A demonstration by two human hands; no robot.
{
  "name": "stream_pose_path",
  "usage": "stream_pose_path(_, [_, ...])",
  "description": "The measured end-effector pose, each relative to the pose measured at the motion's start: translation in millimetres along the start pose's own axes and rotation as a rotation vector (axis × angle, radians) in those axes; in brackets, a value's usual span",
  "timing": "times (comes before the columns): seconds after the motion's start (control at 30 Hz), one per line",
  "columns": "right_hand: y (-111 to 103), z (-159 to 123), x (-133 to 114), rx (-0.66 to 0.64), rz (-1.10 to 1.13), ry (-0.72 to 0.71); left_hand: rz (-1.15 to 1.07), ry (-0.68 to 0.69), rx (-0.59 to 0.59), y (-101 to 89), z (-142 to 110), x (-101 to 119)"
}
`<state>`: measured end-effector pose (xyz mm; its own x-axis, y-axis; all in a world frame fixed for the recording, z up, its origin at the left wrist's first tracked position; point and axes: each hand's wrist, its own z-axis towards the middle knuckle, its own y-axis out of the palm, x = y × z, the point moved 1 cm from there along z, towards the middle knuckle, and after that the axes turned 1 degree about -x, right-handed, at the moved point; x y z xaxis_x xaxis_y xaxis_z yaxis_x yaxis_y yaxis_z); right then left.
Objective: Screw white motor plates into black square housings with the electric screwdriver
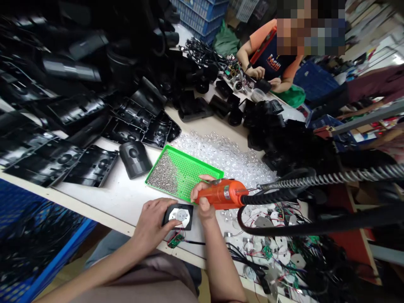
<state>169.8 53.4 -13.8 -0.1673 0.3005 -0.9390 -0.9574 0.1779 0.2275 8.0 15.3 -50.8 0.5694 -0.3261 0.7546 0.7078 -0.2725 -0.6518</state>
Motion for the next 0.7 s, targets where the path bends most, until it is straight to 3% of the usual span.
stream_pose_path(0.17, [1.9,1.5,-0.8,0.0,-0.044,0.011,0.004,-0.001,0.01,1.9,-0.4,-1.5])
stream_pose_path(0.33, [12.8,2.6,-46.5,0.127,0.089,-0.054,0.01,0.023,0.011,2.6,-0.1,-0.9])
stream_pose_path(0.47, [29.2,-12.7,-71.5,0.061,0.19,-0.001,0.0,0.017,0.022,1.1,0.2,1.2])
stream_pose_path(0.7, [43.7,-33.1,-45.6,0.01,0.189,0.023,-0.031,-0.005,0.005,0.7,0.8,2.6])
